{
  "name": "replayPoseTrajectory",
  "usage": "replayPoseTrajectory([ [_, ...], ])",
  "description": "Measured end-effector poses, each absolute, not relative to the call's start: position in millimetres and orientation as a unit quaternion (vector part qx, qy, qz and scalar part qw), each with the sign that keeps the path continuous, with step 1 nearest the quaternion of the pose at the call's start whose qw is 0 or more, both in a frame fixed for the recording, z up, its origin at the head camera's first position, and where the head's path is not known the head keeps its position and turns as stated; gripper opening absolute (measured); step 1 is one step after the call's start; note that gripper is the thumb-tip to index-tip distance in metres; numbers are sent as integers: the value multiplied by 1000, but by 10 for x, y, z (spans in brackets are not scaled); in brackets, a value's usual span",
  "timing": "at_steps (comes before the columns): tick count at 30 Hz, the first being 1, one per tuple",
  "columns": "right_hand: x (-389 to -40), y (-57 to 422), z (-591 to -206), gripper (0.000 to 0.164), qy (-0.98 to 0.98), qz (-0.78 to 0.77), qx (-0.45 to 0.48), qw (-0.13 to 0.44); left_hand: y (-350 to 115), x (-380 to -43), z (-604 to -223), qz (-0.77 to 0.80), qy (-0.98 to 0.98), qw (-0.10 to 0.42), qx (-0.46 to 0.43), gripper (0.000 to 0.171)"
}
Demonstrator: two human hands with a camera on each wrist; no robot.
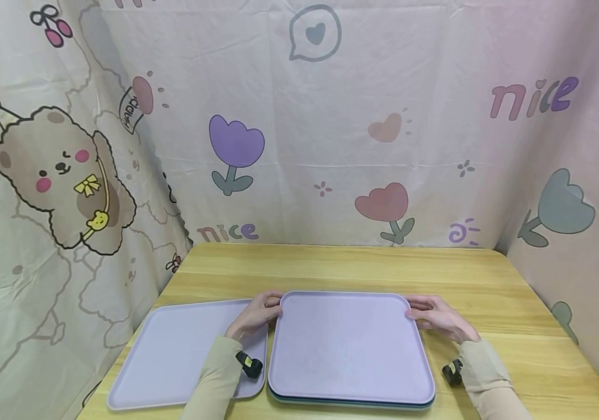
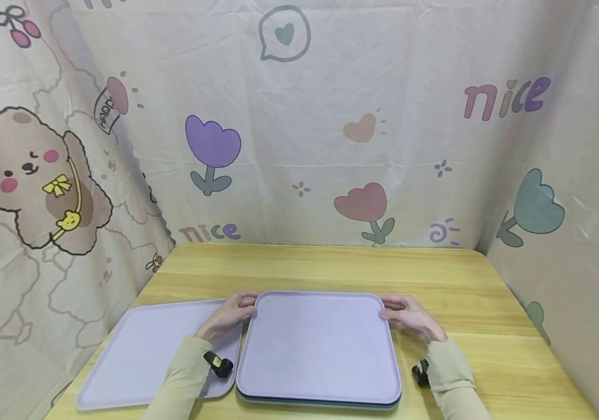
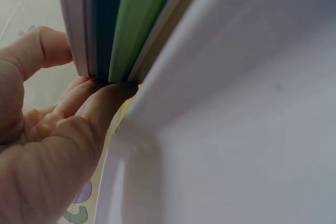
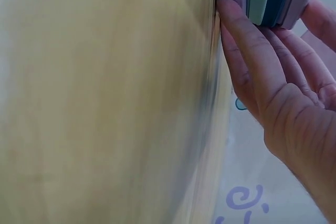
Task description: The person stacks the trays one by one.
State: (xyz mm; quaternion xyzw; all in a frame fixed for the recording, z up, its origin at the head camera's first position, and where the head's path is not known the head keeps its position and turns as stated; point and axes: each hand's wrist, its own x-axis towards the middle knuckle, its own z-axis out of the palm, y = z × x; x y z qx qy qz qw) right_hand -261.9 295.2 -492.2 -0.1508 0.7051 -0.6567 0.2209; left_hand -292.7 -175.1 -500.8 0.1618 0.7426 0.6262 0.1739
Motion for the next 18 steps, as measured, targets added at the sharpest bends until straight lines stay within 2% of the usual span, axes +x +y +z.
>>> replayPoseTrajectory([
  [18, -2612, 2913, -4898, 68, 722, -643, -141, 213, -1757, -2930, -5033, 638, 728, 179, 175, 61],
])
